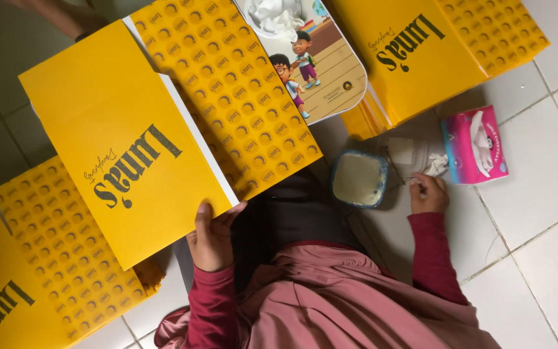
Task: Assembling yellow paper folders by applying glue to the edges with an applicator and pressing them together.
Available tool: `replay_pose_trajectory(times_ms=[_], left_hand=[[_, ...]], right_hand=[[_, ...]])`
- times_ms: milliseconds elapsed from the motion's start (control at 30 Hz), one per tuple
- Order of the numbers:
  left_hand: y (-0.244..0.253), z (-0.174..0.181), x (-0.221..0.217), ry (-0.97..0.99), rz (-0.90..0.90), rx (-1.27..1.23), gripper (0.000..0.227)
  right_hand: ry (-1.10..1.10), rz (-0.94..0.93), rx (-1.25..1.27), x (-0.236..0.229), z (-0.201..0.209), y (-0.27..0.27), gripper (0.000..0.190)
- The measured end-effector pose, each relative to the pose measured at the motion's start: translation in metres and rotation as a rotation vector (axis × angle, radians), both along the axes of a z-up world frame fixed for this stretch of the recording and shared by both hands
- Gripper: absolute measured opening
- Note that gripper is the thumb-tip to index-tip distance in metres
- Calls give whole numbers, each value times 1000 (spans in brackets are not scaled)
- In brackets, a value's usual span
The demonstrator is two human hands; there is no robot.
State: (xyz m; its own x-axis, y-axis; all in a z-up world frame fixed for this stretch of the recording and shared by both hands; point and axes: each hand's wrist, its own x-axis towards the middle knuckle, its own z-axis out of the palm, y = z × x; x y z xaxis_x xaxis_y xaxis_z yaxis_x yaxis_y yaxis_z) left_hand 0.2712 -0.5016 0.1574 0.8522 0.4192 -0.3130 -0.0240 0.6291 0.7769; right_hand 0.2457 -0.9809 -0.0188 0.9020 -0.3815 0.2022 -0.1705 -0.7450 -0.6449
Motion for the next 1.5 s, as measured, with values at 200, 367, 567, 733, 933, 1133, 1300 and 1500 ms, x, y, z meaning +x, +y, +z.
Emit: replay_pose_trajectory(times_ms=[200,367,567,733,933,1133,1300,1500], left_hand=[[3,-2,3,-36,-64,32,19],[4,-4,4,-52,-72,42,19],[3,0,6,-61,-91,66,20],[3,1,7,-63,-86,69,19],[4,0,6,-62,-103,79,20],[4,-4,5,-68,-95,75,20],[4,0,6,-78,-102,72,20],[3,1,6,-96,-96,62,20]], right_hand=[[202,-60,-35,12,-25,30,25],[199,-21,8,18,-22,23,22],[-24,-29,60,39,7,28,16],[-97,-130,331,60,-9,24,6],[-236,-515,1027,70,-13,13,10],[-229,-446,1069,69,40,41,16],[-276,28,557,56,45,66,13],[-103,172,206,52,54,108,7]])
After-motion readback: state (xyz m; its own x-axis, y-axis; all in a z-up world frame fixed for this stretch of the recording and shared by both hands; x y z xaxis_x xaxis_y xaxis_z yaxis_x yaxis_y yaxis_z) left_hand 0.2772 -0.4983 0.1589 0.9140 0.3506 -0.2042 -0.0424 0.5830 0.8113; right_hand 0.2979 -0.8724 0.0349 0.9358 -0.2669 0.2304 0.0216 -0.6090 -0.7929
